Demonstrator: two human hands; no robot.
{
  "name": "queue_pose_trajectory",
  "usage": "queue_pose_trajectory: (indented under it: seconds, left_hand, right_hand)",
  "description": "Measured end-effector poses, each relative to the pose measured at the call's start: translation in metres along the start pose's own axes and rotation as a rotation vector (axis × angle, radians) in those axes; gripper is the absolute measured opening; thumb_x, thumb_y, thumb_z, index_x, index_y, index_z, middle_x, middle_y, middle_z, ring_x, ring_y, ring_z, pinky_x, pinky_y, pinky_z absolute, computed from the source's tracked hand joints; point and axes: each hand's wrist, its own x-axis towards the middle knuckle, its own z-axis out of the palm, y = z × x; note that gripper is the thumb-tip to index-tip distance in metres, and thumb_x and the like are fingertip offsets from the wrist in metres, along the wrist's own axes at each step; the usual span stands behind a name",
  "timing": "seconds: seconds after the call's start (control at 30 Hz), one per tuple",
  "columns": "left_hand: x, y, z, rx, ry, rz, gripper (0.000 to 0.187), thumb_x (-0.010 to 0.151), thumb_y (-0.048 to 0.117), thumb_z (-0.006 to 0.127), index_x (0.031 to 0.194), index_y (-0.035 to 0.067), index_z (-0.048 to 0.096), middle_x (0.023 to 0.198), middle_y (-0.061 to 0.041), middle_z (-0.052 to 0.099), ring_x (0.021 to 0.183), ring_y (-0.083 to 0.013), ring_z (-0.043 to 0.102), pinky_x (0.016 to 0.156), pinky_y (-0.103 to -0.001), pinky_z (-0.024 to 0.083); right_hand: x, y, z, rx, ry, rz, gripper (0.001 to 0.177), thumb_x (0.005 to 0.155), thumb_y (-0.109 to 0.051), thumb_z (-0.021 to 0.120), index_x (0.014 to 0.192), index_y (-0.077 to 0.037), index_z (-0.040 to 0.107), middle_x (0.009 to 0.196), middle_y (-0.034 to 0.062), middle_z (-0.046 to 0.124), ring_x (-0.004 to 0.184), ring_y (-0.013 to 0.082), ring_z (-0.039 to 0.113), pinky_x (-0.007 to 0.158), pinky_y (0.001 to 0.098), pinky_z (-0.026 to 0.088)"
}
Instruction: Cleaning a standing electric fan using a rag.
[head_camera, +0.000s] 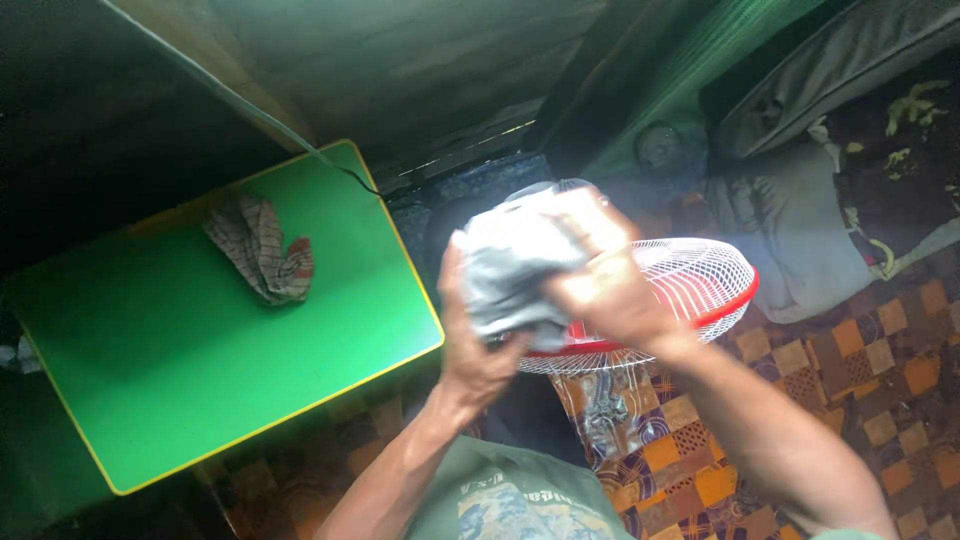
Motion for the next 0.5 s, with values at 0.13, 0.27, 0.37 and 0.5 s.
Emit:
queue_pose_trajectory:
  seconds: [0.13,0.27,0.37,0.5]
  left_hand:
    - [-0.037,-0.034,-0.071,0.256,0.265,0.027,0.077,0.092,0.023,0.075,0.153,0.0,0.036,0.138,-0.016,0.053,0.128,-0.0279,0.057,0.115,-0.041,0.047]
    - [-0.069,-0.062,-0.165,0.438,0.411,-0.037,0.052,0.08,0.015,0.064,0.13,0.001,0.056,0.117,-0.01,0.063,0.109,-0.02,0.063,0.103,-0.035,0.052]
    - [-0.087,-0.086,-0.224,0.674,0.365,-0.215,0.047,0.077,0.01,0.066,0.124,0.003,0.062,0.111,-0.012,0.067,0.104,-0.0229,0.067,0.097,-0.036,0.054]
    - [-0.085,-0.108,-0.268,1.083,0.285,-0.466,0.047,0.086,0.018,0.076,0.13,0.006,0.065,0.125,-0.021,0.067,0.119,-0.0391,0.063,0.104,-0.046,0.051]
  right_hand:
    - [-0.005,-0.003,0.051,-0.062,-0.19,-0.122,0.058,0.088,-0.01,0.073,0.142,0.0,0.055,0.139,0.0178,0.054,0.132,0.0283,0.057,0.113,0.0383,0.048]
    - [-0.011,-0.004,0.077,-0.079,-0.397,-0.131,0.069,0.092,-0.013,0.07,0.153,-0.002,0.041,0.15,0.0241,0.045,0.137,0.0382,0.052,0.114,0.0444,0.044]
    - [-0.008,-0.019,0.085,-0.122,-0.536,0.16,0.067,0.092,-0.018,0.066,0.153,-0.009,0.041,0.156,0.0188,0.041,0.114,0.038,0.062,0.1,0.0425,0.052]
    - [-0.022,0.009,0.087,-0.166,-0.562,0.138,0.06,0.094,-0.022,0.066,0.149,-0.008,0.045,0.158,0.0224,0.035,0.112,0.0339,0.065,0.089,0.0424,0.056]
